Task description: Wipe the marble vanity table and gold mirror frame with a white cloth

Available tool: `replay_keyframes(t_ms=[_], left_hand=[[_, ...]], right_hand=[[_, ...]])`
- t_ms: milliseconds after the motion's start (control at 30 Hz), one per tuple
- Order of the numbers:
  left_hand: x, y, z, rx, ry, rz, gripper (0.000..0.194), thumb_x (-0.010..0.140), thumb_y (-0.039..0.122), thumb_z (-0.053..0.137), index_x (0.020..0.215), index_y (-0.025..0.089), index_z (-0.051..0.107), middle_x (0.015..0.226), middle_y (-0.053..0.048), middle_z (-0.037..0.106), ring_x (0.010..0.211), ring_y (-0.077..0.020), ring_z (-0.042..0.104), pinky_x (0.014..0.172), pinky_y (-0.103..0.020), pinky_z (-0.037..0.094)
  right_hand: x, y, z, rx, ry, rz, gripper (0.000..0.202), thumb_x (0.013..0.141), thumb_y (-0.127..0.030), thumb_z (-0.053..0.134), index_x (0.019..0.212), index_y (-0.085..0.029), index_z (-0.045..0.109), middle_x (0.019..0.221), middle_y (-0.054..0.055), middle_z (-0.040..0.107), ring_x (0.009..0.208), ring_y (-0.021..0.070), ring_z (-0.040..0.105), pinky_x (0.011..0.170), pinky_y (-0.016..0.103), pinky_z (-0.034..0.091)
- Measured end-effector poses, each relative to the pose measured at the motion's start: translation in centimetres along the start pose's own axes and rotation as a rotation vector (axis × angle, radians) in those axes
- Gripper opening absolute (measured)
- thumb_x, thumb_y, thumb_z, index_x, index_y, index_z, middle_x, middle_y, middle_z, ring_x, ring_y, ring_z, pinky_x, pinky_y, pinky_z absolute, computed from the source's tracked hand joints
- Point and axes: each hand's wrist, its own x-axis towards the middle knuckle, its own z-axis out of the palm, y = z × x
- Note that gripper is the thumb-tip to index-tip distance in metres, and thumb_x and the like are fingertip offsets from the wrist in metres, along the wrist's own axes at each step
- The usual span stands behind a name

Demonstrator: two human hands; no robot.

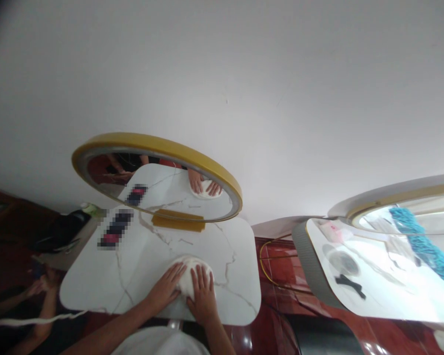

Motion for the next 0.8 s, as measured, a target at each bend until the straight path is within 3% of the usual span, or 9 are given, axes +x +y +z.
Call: replay_keyframes(t_ms=[433,800], left_hand=[[10.0,-1.8,-4.2,0.002,0.068,-0.069,0.066,0.084,0.029,0.047,0.143,0.020,0.020,0.149,-0.009,0.025,0.137,-0.0240,0.020,0.111,-0.044,0.023],[10.7,-2.1,-4.2,-0.015,0.097,-0.079,0.066,0.083,0.030,0.048,0.143,0.019,0.022,0.148,-0.008,0.026,0.137,-0.0232,0.021,0.111,-0.042,0.023]], right_hand=[[9.6,5.7,-2.4,-0.048,0.106,-0.063,0.080,0.082,-0.049,0.047,0.146,-0.022,0.006,0.152,0.004,0.006,0.139,0.0268,0.005,0.111,0.049,0.006],[10.3,6.2,-2.5,-0.042,0.113,-0.073,0.081,0.081,-0.051,0.048,0.146,-0.024,0.008,0.152,0.004,0.007,0.139,0.0266,0.005,0.111,0.048,0.006]])
